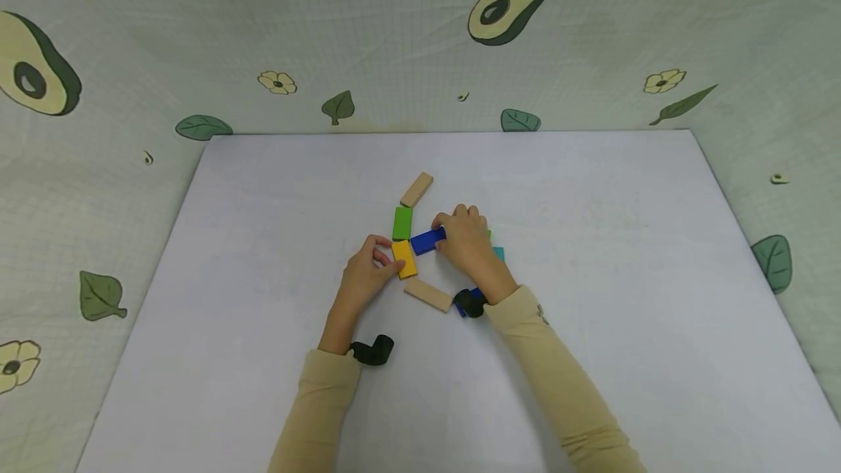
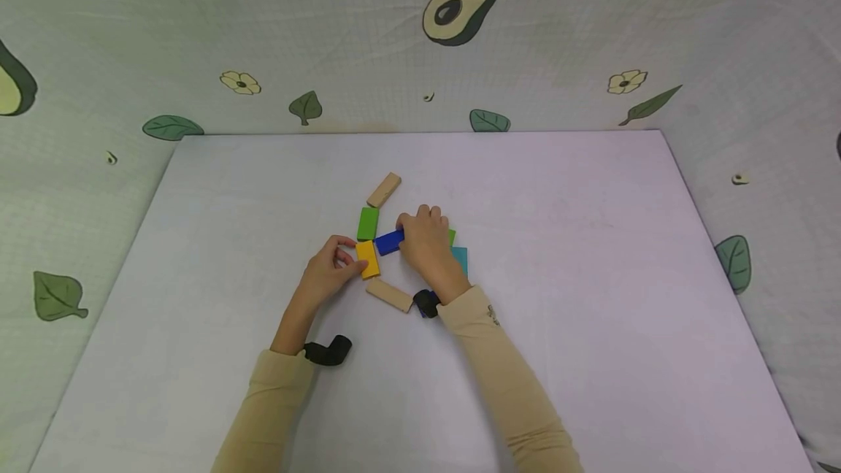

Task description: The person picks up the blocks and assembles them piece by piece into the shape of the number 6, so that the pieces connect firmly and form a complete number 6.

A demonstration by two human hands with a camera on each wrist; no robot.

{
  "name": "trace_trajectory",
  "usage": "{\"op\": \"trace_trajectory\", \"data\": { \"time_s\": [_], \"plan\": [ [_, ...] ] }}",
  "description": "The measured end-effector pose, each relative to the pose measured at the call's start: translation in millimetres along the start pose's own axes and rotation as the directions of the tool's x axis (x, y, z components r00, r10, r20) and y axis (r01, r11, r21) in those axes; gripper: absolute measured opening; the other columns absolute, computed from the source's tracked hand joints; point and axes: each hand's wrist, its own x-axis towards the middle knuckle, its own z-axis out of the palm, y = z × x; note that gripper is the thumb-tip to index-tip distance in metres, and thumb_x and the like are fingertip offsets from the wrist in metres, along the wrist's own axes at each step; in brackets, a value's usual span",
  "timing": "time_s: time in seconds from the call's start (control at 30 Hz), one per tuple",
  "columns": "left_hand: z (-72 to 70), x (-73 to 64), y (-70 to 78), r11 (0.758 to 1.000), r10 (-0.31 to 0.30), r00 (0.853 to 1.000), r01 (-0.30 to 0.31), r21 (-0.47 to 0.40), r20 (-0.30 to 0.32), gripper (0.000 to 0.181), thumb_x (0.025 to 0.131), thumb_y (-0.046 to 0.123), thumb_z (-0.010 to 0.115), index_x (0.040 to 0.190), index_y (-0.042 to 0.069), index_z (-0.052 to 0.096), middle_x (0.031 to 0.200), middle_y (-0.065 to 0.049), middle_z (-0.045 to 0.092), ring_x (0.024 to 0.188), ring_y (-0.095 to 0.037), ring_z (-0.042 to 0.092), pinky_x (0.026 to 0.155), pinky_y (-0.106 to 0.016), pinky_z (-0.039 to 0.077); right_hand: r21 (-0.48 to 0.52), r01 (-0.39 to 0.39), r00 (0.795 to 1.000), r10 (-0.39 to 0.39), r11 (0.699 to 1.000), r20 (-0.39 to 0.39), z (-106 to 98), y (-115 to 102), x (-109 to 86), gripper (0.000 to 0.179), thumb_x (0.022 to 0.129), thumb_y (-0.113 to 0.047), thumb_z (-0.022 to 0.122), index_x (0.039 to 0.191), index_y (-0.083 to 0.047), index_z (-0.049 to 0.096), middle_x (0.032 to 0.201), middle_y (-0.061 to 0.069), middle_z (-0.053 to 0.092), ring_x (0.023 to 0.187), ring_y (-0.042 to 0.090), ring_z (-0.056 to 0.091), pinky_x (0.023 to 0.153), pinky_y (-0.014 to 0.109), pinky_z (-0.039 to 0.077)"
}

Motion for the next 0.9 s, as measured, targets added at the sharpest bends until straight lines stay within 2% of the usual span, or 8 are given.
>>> {"op": "trace_trajectory", "data": {
  "time_s": [0.2,0.9],
  "plan": [
    [0.0,0.3,0.0,1.000,0.003,1.000,-0.003,0.005,-0.002,0.042,0.084,0.027,0.068,0.118,0.012,0.050,0.085,-0.007,0.057,0.068,-0.018,0.049,0.059,-0.025,0.036,0.004,-0.030,0.999,0.030,1.000,0.009,-1.7,2.6,2.5,0.027,0.084,-0.017,0.068,0.111,-0.015,0.065,0.101,0.015,0.052,0.094,0.029,0.043,0.076,0.035,0.032],
    [0.3,-3.0,3.2,1.000,0.009,1.000,-0.009,0.016,-0.006,0.041,0.085,0.027,0.067,0.119,0.013,0.050,0.083,-0.007,0.057,0.067,-0.019,0.048,0.059,-0.025,0.035,0.026,-0.032,0.998,0.031,0.999,0.052,-1.9,0.7,5.4,0.028,0.086,-0.019,0.066,0.114,-0.017,0.064,0.104,0.015,0.051,0.097,0.029,0.042,0.081,0.036,0.034]
  ]
}}
